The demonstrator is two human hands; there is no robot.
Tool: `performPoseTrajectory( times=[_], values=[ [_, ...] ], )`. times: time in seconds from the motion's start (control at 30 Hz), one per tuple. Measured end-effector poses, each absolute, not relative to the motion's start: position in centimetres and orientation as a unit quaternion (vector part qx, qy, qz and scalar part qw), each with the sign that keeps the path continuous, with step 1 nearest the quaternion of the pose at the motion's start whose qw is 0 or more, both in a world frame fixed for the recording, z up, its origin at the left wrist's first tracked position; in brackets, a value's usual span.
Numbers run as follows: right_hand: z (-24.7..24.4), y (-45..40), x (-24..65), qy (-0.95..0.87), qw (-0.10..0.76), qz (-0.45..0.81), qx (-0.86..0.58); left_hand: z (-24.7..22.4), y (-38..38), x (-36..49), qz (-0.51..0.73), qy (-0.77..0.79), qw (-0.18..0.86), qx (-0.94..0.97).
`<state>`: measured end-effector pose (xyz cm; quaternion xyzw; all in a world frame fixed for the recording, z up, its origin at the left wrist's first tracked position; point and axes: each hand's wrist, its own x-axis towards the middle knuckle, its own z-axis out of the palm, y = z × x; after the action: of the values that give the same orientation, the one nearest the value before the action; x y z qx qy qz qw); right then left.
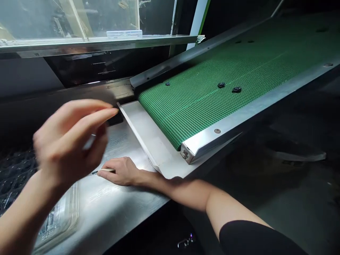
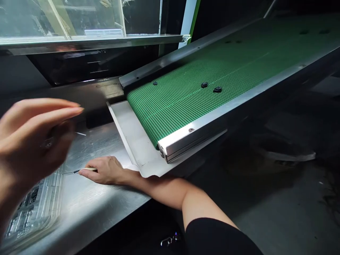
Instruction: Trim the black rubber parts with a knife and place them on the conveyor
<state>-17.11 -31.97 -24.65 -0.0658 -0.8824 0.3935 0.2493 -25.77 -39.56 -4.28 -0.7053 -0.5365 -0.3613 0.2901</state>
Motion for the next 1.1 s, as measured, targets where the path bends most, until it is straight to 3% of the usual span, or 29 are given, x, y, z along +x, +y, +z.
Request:
performPoseTrajectory(
  times=[0.1,0.27,0.4,0.57,0.87,1.1],
  values=[
    [-24.8,-32.1,-17.2,-0.887,0.240,0.387,-0.080,-3.6,-30.2,-23.4,-0.309,-0.502,0.296,-0.751],
    [-25.7,-32.0,-17.3,-0.895,0.229,0.383,-0.014,-3.3,-13.6,-21.1,-0.223,-0.648,0.176,-0.707],
    [-25.9,-32.2,-17.7,-0.922,0.199,0.331,-0.024,-3.5,-5.8,-19.8,-0.183,-0.736,0.127,-0.640],
    [-24.5,-32.4,-17.0,-0.928,0.186,0.321,-0.003,-4.6,-3.0,-20.4,-0.154,-0.715,0.132,-0.670],
    [-24.7,-32.3,-16.8,-0.914,0.250,0.319,0.032,-4.2,-2.6,-25.6,-0.277,-0.696,0.164,-0.642],
    [-24.9,-32.3,-16.9,-0.907,0.226,0.353,0.043,-5.9,-1.9,-26.3,-0.202,-0.698,0.123,-0.676]
  ],
)
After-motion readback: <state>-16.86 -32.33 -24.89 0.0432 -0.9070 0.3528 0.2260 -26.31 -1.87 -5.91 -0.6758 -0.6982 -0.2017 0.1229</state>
